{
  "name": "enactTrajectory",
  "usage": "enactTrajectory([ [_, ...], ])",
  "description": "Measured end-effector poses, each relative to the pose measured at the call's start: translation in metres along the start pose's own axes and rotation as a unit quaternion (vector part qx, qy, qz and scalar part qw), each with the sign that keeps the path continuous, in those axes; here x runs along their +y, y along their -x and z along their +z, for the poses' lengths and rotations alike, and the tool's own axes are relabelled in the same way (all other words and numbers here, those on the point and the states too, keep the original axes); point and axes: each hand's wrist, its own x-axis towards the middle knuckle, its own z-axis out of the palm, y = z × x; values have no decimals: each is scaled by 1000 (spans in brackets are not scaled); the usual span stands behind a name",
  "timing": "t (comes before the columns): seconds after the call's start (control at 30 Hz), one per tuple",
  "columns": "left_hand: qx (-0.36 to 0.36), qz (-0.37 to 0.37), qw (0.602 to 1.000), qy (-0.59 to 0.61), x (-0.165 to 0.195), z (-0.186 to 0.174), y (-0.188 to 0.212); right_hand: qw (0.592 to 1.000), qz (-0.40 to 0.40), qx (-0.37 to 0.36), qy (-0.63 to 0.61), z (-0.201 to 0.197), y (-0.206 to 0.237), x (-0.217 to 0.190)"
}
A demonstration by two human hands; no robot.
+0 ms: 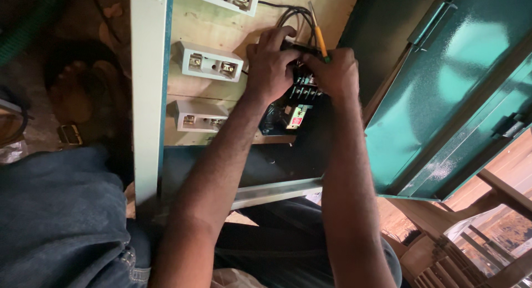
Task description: The person connects black wires to the terminals of a contactor mounted inside a teal metal distribution box, using a screwdriver to loosen and tighten the terminal screws while holding the wires in place. They work terminal by terminal, repositioning the wires and checking the connections, with the box lid open on the ground.
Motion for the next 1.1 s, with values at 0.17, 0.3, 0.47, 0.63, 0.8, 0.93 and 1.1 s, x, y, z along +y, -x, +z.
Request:
enactTrajectory([
  [0.17, -9, -11, 1000, 15, -3, 3, 1, 993, 45, -3, -106, 0, 3, 2],
  [0.3, -5, 6, 1000, -6, -5, 5, 0, 962, 129, -36, -238, -7, 1, 3],
  [0.47, -28, -9, 1000, -1, -6, 7, 0, 950, 122, -59, -283, -10, 3, 3],
  [0.63, -22, -7, 1000, -1, -7, 7, 0, 963, 112, -43, -243, -10, 4, 2],
  [0.8, -11, 1, 1000, -1, -4, 5, 1, 959, 107, -50, -259, -10, 3, 0],
  [0.93, -16, 2, 1000, -13, -4, 3, 1, 962, 99, -51, -249, -9, 6, -3],
  [1.1, -5, 7, 1000, -16, -4, 4, 2, 965, 106, -54, -232, -12, 9, -2],
])
